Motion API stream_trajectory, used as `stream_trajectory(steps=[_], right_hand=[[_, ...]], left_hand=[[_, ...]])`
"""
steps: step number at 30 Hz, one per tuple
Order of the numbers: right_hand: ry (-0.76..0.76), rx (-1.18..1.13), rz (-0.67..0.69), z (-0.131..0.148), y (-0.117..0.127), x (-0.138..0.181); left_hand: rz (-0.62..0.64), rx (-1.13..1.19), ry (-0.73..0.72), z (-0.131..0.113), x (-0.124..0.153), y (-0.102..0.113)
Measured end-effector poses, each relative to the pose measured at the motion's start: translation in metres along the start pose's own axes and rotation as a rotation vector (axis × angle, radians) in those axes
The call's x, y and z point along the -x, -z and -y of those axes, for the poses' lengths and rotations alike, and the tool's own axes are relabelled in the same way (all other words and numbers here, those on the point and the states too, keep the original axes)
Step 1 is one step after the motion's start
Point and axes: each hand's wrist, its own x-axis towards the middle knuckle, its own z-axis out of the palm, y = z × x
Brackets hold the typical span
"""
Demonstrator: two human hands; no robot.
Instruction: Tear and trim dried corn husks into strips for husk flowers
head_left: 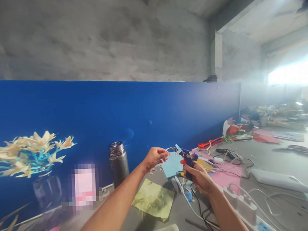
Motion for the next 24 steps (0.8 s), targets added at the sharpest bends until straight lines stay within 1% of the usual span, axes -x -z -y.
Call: stream_trajectory(steps=[2,5,6,8,9,11,13,14,16,18,20,23,24], right_hand=[[0.032,0.023,-0.082,-0.002,0.003,-0.002],[0.091,0.059,-0.199,-0.001,0.007,-0.003],[0.108,0.074,-0.218,0.001,0.007,-0.002],[0.136,0.123,-0.225,0.009,0.005,0.0],[0.149,0.158,-0.222,0.014,0.003,0.001],[0.181,0.235,-0.22,0.027,-0.002,0.004],[0.211,0.295,-0.214,0.042,-0.009,0.011],[0.224,0.319,-0.204,0.049,-0.013,0.018],[0.24,0.384,-0.186,0.061,-0.022,0.041],[0.244,0.504,-0.182,0.069,-0.03,0.079],[0.258,0.621,-0.175,0.073,-0.035,0.126],[0.289,0.642,-0.136,0.07,-0.039,0.199],[0.288,0.641,-0.156,0.067,-0.038,0.22]], left_hand=[[0.02,0.022,0.006,0.001,0.004,-0.003],[0.107,0.009,0.015,-0.001,0.014,-0.007],[0.11,-0.004,0.027,-0.002,0.018,-0.008],[0.077,-0.027,0.049,-0.007,0.029,-0.009],[0.058,-0.041,0.05,-0.012,0.035,-0.009],[0.071,-0.071,0.034,-0.025,0.052,-0.008],[0.071,-0.095,0.016,-0.044,0.076,-0.007],[0.043,-0.109,0.002,-0.054,0.091,-0.008],[-0.057,-0.163,-0.049,-0.073,0.125,-0.012],[-0.131,-0.242,-0.106,-0.088,0.164,-0.022],[-0.14,-0.301,-0.161,-0.096,0.203,-0.035],[-0.154,-0.446,-0.259,-0.098,0.252,-0.059],[-0.163,-0.506,-0.295,-0.098,0.264,-0.067]])
